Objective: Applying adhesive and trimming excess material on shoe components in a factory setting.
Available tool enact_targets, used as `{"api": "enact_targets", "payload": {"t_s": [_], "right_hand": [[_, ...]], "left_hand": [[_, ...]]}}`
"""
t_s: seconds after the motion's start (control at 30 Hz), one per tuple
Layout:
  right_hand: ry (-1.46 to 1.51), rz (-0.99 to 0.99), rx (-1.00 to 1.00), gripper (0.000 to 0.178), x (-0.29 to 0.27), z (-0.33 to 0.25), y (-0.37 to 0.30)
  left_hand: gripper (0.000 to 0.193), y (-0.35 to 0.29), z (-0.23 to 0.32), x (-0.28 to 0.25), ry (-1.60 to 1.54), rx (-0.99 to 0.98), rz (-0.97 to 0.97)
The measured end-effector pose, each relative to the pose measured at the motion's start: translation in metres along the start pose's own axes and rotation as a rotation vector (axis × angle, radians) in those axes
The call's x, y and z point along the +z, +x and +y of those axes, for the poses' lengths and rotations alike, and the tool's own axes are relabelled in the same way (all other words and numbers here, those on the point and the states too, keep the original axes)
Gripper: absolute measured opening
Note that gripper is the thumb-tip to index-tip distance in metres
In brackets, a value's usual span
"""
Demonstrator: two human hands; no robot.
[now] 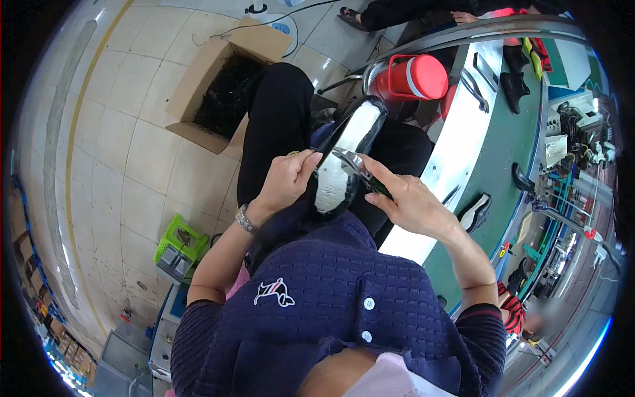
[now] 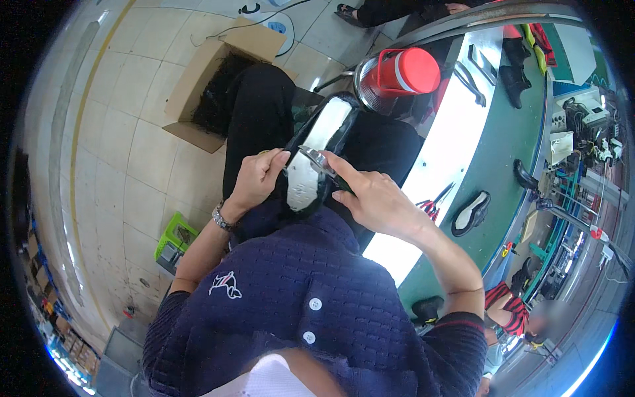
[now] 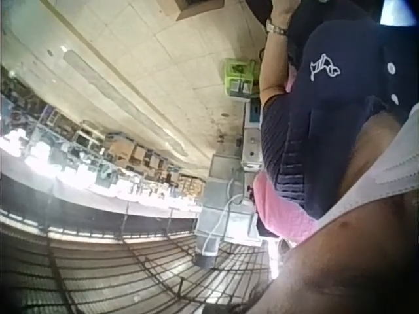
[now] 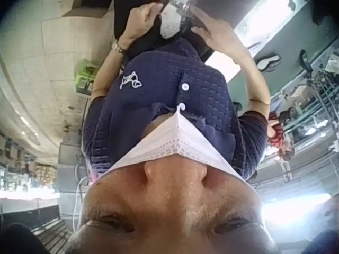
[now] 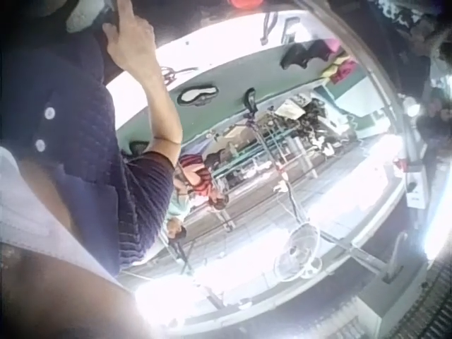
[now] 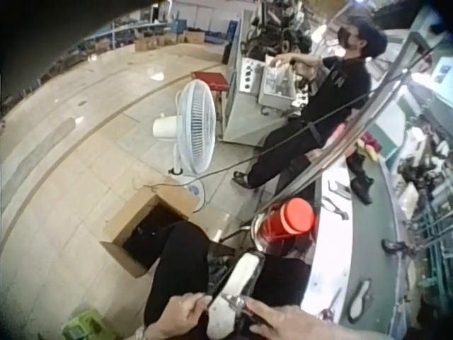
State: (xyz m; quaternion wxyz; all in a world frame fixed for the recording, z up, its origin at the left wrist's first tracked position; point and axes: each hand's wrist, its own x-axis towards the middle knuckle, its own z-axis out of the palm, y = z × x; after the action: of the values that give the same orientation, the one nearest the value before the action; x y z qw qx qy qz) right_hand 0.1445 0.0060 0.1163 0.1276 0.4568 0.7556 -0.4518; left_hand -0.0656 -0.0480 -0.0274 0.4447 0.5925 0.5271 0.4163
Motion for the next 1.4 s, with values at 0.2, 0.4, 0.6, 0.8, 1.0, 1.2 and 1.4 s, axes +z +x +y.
{"api": "enact_targets", "payload": {"t_s": [0.2,0.4,0.6,0.8,1.0,1.2,1.4], "right_hand": [[-0.339,-0.116,-0.018,0.064,-0.001,-0.017,0.007],[-0.362,-0.083,-0.001,0.067,0.011,0.004,0.003],[-0.194,0.103,-0.137,0.067,0.036,0.037,-0.004],[-0.155,0.239,-0.173,0.067,0.055,0.04,-0.014],[0.121,0.008,0.019,0.065,0.019,0.019,-0.02],[-0.136,0.514,-0.391,0.068,-0.025,0.018,0.021],[-0.493,0.435,-0.318,0.065,-0.034,0.036,0.034]], "left_hand": [[0.021,-0.002,0.011,-0.007,0.198,0.139,-0.172],[0.023,-0.001,0.029,-0.011,0.254,-0.179,-0.368],[0.069,0.014,-0.012,0.025,-1.54,-0.716,-0.275],[0.076,0.034,0.001,0.043,-1.313,-0.678,-0.287],[0.081,0.039,0.014,0.038,-1.102,-0.638,-0.267],[0.078,0.045,0.018,0.019,-1.024,-0.703,-0.411],[0.083,0.052,0.006,0.012,-0.918,-0.665,-0.445]]}}
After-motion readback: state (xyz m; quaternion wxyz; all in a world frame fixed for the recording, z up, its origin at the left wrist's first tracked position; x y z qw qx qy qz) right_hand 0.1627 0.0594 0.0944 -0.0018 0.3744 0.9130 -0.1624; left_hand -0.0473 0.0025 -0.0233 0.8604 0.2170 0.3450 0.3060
